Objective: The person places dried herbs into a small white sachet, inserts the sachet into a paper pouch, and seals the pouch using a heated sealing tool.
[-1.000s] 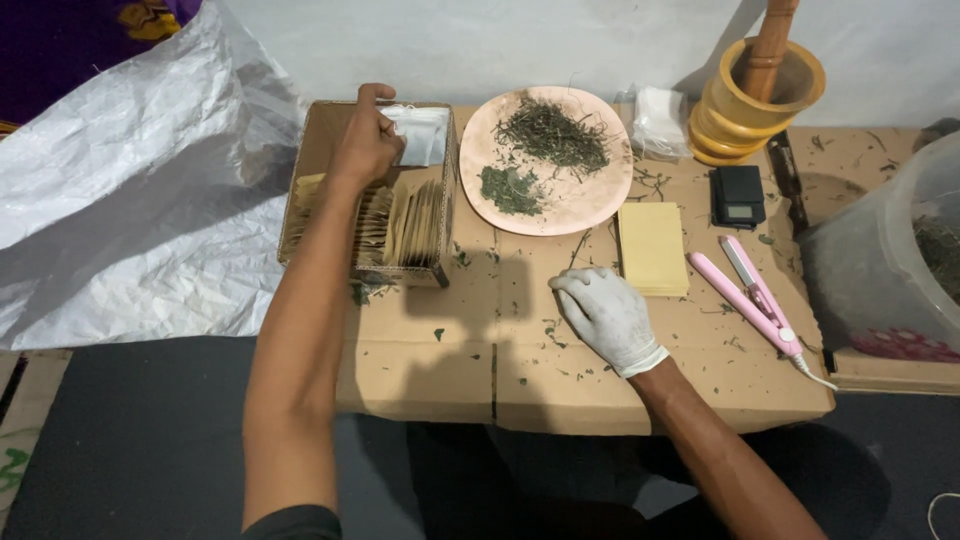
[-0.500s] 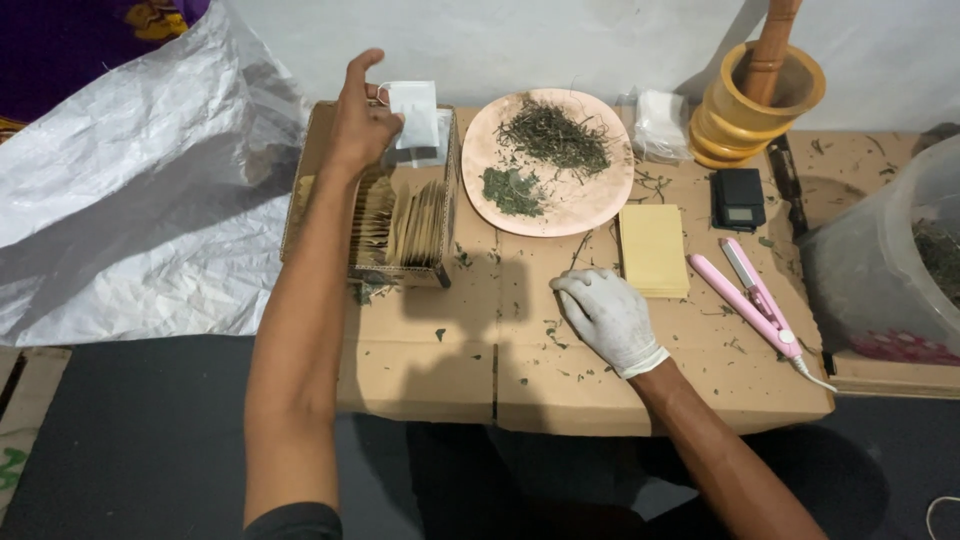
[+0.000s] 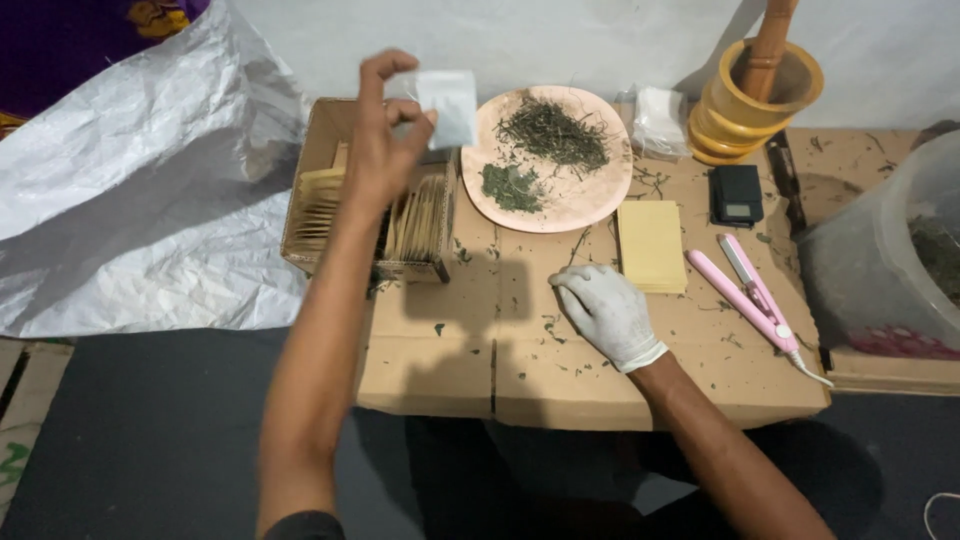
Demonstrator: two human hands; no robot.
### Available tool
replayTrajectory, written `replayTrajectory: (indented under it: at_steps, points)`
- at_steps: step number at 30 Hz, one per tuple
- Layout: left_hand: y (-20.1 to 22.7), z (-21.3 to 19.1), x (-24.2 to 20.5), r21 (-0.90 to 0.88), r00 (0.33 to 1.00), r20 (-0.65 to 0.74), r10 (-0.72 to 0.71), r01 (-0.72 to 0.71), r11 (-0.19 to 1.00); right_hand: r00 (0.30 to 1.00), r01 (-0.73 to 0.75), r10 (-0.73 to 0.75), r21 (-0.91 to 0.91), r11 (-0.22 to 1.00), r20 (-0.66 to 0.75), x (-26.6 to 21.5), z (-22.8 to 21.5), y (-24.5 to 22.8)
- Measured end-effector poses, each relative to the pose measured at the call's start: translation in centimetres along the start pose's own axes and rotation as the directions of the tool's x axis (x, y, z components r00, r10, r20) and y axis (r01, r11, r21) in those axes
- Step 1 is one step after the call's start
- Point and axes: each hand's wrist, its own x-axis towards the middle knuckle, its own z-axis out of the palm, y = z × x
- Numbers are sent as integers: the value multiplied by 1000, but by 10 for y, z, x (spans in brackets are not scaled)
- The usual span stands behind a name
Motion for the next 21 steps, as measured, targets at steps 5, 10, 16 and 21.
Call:
replayTrajectory:
  at_steps: [5,10,16,21]
  points:
    - [53,38,-40,-148,999,19,-51,53,988,979,-127,111,88,988,168,10,-19,1]
    - [119,63,-64,-73,992,25,-120,122,990,929,-362,349,483,797,120,41,-54,4]
    - [118,100,-87,-148,996,80,30,-18,989,927,-343,363,608,716,96,81,-100,-7]
    - [138,112,-93,-260,993,77,-89,107,960,918,-396,361,365,842,163,87,-98,-11]
